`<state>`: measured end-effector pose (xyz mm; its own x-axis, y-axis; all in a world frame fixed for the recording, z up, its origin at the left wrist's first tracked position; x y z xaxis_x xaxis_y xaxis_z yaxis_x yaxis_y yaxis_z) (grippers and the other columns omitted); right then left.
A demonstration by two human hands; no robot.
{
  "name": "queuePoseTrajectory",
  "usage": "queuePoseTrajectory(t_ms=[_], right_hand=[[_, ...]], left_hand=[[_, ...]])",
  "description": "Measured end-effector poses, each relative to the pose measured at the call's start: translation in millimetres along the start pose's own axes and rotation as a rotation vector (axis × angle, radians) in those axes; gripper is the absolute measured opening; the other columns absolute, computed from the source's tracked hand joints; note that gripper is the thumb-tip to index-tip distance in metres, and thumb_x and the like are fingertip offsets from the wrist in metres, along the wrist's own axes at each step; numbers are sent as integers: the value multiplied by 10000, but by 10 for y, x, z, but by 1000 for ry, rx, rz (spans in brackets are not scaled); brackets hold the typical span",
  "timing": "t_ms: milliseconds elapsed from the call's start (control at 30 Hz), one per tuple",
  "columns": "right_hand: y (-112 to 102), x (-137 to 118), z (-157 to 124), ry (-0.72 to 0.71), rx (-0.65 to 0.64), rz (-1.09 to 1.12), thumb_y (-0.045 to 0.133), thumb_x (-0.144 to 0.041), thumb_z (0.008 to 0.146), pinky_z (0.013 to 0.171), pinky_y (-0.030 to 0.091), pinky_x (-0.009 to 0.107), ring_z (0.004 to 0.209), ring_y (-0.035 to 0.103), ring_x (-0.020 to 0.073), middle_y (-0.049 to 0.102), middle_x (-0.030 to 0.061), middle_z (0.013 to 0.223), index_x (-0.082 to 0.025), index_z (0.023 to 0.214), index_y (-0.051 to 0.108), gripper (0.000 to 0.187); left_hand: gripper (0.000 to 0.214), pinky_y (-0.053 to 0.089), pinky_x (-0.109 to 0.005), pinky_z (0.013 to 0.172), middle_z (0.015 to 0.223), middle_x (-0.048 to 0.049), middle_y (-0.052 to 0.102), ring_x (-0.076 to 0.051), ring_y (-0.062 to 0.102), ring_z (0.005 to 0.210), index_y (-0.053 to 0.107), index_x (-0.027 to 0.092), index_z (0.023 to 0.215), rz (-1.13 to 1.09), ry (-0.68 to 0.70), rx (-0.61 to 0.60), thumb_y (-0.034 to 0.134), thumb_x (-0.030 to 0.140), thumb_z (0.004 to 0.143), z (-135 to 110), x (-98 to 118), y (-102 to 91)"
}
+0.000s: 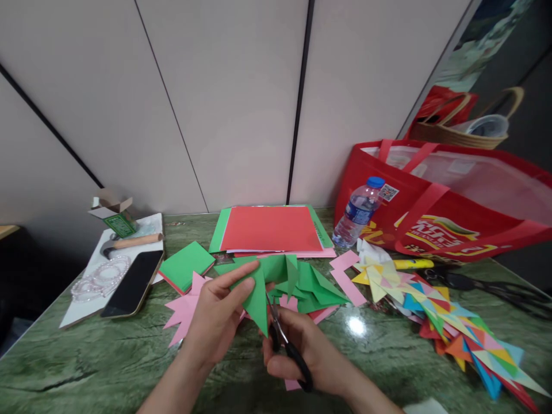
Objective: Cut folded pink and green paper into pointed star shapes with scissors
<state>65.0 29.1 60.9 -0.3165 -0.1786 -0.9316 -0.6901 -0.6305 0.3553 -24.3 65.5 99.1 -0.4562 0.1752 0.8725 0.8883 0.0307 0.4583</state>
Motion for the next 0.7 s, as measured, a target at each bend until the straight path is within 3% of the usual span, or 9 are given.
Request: queuePoseTrajectory(t_ms=[333,533,633,700], right_hand=[[-109,-122,27,-51,163,-22,767,-412,632,563,342,236,614,434,116,527,-10,688,-147,852,529,418],[-91,-84,26,-14,149,10,757,-401,642,563,345,231,605,446,115,540,-6,693,-144,841,532,396],[-146,-103,18,-46,217,-46,760,-370,644,615,362,248,649,476,130,546,-4,724,-158,841,525,373],[-173,-115,17,-60,253,-68,770,-374,627,621,362,252,655,474,134,542,-6,728,-166,837,522,385]], left_hand=[[267,503,-205,637,867,-28,742,-150,653,709,721,249,962,328,104,54,708,265,695,-14,-132,-18],[275,479,-238,761,898,-40,736,-167,645,822,717,237,974,254,-2,-25,703,261,701,8,-145,-12],[294,477,-258,758,827,-49,737,-174,643,800,710,217,993,226,-56,-83,700,260,703,15,-186,27],[290,476,-262,753,789,-43,734,-175,639,788,712,216,989,235,-25,-56,699,254,702,15,-165,29]])
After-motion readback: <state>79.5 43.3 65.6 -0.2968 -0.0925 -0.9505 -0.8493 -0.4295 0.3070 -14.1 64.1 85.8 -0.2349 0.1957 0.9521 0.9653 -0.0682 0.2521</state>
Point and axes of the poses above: each hand's wrist, its own z-axis towards the middle knuckle, its own y-axis out of the palm, x = y × z, the point moved 9 cm from there along z, towards the middle knuckle
